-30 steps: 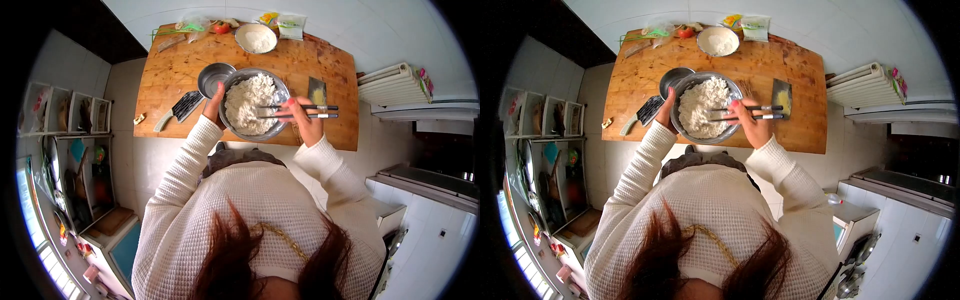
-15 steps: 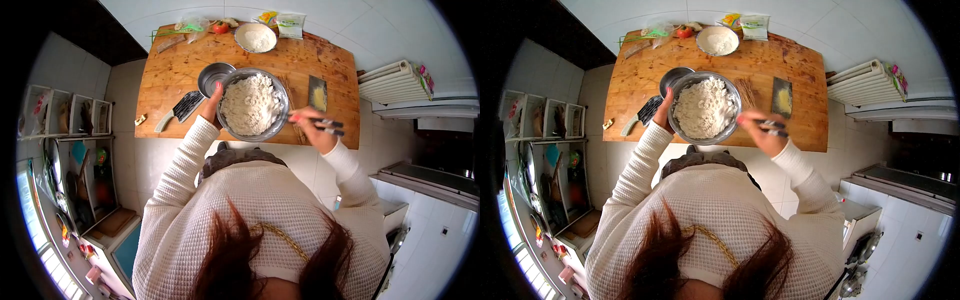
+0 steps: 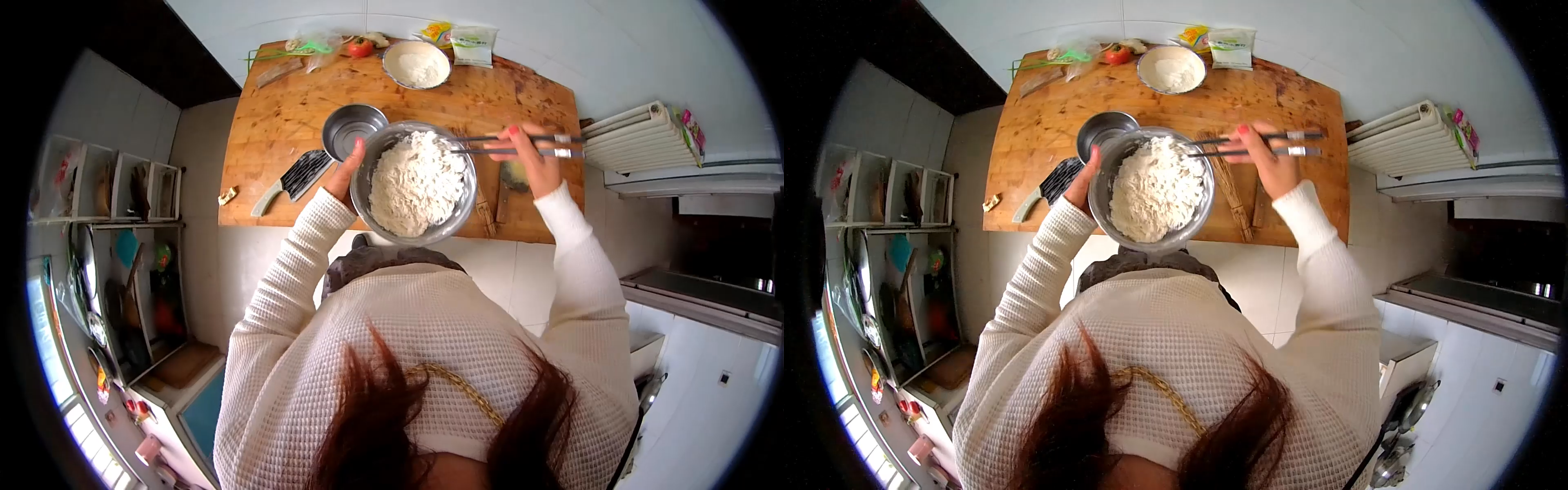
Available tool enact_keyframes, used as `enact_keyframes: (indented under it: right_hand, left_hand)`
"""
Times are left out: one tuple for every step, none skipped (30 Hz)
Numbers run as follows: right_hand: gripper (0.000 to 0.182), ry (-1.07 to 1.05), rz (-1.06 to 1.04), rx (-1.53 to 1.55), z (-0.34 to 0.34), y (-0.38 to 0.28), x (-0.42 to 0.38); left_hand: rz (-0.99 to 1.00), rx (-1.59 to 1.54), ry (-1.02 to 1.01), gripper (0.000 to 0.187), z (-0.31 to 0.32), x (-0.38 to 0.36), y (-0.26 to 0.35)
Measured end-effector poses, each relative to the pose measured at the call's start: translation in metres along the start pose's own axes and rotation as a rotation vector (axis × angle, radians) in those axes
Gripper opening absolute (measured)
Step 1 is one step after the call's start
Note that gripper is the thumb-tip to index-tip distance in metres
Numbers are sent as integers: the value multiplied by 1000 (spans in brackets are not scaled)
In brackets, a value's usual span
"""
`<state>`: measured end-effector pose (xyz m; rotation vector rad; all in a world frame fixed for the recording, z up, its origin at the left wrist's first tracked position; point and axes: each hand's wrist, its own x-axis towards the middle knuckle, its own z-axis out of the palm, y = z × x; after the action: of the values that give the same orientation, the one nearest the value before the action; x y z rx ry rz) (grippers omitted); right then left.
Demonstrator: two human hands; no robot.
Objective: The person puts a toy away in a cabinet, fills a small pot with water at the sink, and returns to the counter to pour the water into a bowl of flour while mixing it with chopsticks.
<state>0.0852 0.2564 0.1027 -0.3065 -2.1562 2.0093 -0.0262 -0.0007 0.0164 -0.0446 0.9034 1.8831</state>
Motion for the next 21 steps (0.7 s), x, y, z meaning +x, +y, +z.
enact_keyframes:
  right_hand:
    - [19, 5, -109, -56, 3, 4, -11]
    - [16, 10, -219, -110, 6, 6, -22]
    - [12, -49, -368, -345, 11, 4, -33]
    - [11, -106, -516, -579, 18, 1, -43]
    - [14, -181, -523, -610, 26, -6, -53]
    - [17, -254, -530, -641, 36, -15, -58]
    - [17, -251, -528, -642, 44, -19, -57]
    - [18, -328, -474, -544, 52, -21, -57]
    - [18, -403, -422, -446, 58, -21, -56]
    - [16, -407, -414, -290, 60, -10, -47]
    - [16, -364, -293, -192, 58, 1, -36]
    - [17, -322, -172, -93, 54, 10, -24]
    - [19, -217, -100, -4, 45, 18, -11]
    - [21, -115, -30, 85, 33, 23, -3]
    - [22, -71, -34, 61, 22, 20, -2]
    - [24, -31, -39, 38, 14, 11, -1]
    - [24, 16, -66, 13, 10, 0, -9]
    - [19, 39, -68, -31, 4, -7, -16]
    - [15, -12, -176, -221, -1, -2, -20]
    - [12, -61, -284, -410, -4, 8, -23]
    - [9, -50, -432, -283, 18, 18, -26]
  left_hand:
    - [37, -48, 13, 70, -1, 3, -1]
    - [42, -53, 18, 70, -1, 4, -2]
    - [80, -96, 23, 70, 0, 4, -3]
    - [117, -137, 25, 71, 2, 4, -3]
    - [88, -135, 51, 73, 4, 4, -2]
    - [86, -135, 50, 73, 5, 6, -2]
    - [85, -165, 15, 72, 6, 8, -4]
    - [82, -193, -20, 71, 7, 9, -4]
    - [78, -189, -22, 71, 7, 11, -5]
    - [36, -147, -37, 70, 8, 12, -7]
    - [-5, -105, -54, 69, 10, 13, -9]
    - [-10, -102, -58, 69, 12, 11, -9]
    - [-26, -69, -68, 68, 14, 7, -8]
    - [-38, -37, -79, 67, 16, 4, -7]
    - [-42, -48, -79, 67, 16, 0, -5]
    - [-35, -49, -78, 67, 17, -2, -5]
    - [-10, -45, -40, 67, 16, -4, -3]
    - [13, -43, 0, 68, 17, -7, -3]
    - [35, -22, 31, 69, 17, -8, -2]
    - [39, -23, 34, 69, 18, -7, -2]
    - [63, -41, 37, 69, 19, -7, -3]
